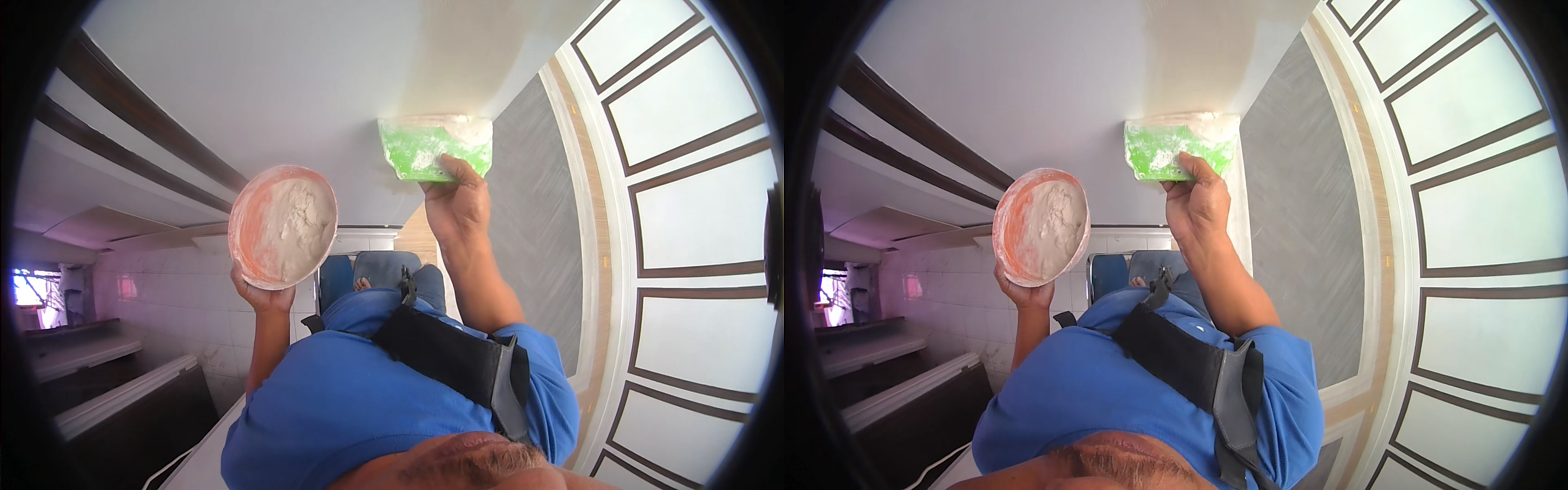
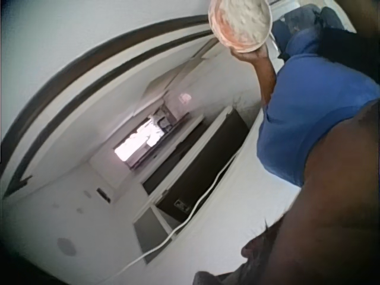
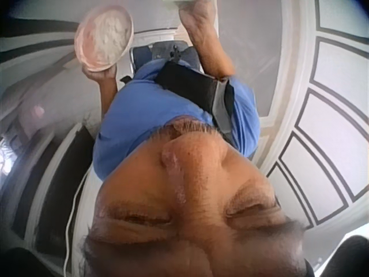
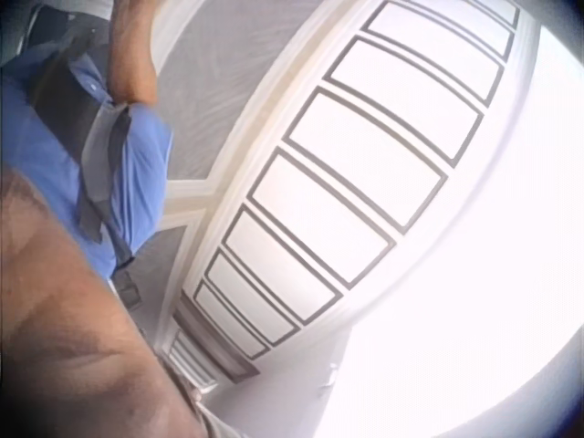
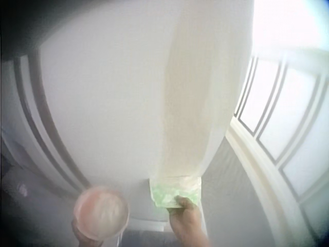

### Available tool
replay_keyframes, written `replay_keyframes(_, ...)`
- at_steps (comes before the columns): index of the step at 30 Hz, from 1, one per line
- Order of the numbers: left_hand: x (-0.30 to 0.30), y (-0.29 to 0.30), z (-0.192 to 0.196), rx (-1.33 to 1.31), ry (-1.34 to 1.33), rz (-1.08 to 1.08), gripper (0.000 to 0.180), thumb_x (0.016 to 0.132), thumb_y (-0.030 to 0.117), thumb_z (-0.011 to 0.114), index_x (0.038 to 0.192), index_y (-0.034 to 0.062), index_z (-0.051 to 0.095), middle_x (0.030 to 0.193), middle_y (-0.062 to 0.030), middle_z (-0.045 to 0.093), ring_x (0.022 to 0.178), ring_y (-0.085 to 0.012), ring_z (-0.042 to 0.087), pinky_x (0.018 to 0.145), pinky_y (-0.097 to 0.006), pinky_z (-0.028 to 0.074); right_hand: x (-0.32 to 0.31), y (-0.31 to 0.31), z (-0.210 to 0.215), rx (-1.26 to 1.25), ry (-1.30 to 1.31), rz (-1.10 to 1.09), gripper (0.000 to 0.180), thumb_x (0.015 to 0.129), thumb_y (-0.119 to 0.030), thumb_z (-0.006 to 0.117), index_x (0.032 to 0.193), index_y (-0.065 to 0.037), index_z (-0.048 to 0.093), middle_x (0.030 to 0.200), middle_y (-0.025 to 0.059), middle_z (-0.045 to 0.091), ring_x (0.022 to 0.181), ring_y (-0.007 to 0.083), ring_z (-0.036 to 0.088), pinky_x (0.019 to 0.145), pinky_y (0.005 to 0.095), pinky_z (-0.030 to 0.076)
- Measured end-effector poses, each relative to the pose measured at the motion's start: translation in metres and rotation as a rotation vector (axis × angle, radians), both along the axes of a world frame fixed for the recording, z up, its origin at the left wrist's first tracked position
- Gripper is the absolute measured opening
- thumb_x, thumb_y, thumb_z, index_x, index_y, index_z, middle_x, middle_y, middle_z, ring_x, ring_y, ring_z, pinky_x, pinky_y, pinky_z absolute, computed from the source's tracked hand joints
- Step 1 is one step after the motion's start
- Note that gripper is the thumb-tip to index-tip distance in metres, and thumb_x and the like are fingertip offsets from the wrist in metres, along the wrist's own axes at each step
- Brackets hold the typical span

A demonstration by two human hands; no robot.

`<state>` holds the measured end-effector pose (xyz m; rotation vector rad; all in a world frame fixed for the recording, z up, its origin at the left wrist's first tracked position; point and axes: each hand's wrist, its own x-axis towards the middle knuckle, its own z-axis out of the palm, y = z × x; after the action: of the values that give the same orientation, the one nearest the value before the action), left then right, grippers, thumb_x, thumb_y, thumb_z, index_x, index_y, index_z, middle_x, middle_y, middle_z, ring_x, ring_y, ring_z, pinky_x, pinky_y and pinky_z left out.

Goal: The person applies a white paste to a ceiling using a green trowel and a container. They repeatedly scoop the paste and spread it across the ceiling surface while standing on a ladder.

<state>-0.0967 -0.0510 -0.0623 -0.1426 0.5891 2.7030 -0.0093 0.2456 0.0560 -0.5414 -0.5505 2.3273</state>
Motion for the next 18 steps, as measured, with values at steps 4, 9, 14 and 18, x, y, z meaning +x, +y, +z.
replay_keyframes(4, 0.003, -0.002, -0.001, 0.021, -0.001, -0.015, 0.069, 0.092, 0.043, 0.059, 0.151, 0.0114, 0.044, 0.156, -0.0122, 0.045, 0.144, -0.0337, 0.041, 0.119, -0.054, 0.035, 0.008, 0.0, 0.03, 0.172, 0.016, -0.065, 0.038, 0.091, 0.005, 0.062, 0.127, 0.002, 0.053, 0.118, 0.0115, 0.063, 0.105, 0.0235, 0.066, 0.091, 0.0386, 0.054)
replay_keyframes(9, 0.004, -0.002, 0.001, 0.055, 0.011, -0.031, 0.069, 0.091, 0.044, 0.061, 0.151, 0.0131, 0.045, 0.157, -0.0109, 0.044, 0.145, -0.0333, 0.04, 0.12, -0.055, 0.033, 0.026, 0.006, 0.066, 0.504, 0.154, -0.316, 0.038, 0.091, 0.004, 0.066, 0.128, 0.002, 0.055, 0.119, 0.0116, 0.065, 0.108, 0.0205, 0.065, 0.094, 0.0358, 0.051)
replay_keyframes(14, 0.006, 0.0, 0.003, 0.103, -0.005, -0.037, 0.067, 0.093, 0.044, 0.056, 0.151, 0.0114, 0.044, 0.156, -0.0119, 0.044, 0.145, -0.0338, 0.04, 0.118, -0.054, 0.036, 0.046, 0.016, 0.091, 0.84, 0.099, -0.46, 0.032, 0.093, 0.0, 0.069, 0.124, 0.003, 0.06, 0.116, 0.0118, 0.068, 0.102, 0.0179, 0.066, 0.092, 0.0318, 0.051)
replay_keyframes(18, 0.004, 0.001, 0.008, 0.094, -0.04, -0.037, 0.066, 0.094, 0.044, 0.056, 0.15, 0.0116, 0.046, 0.156, -0.0109, 0.045, 0.144, -0.0336, 0.042, 0.119, -0.053, 0.035, 0.051, 0.007, 0.103, 0.916, 0.053, -0.548, 0.027, 0.093, -0.002, 0.071, 0.118, 0.004, 0.063, 0.11, 0.0113, 0.069, 0.096, 0.017, 0.068, 0.086, 0.0298, 0.053)
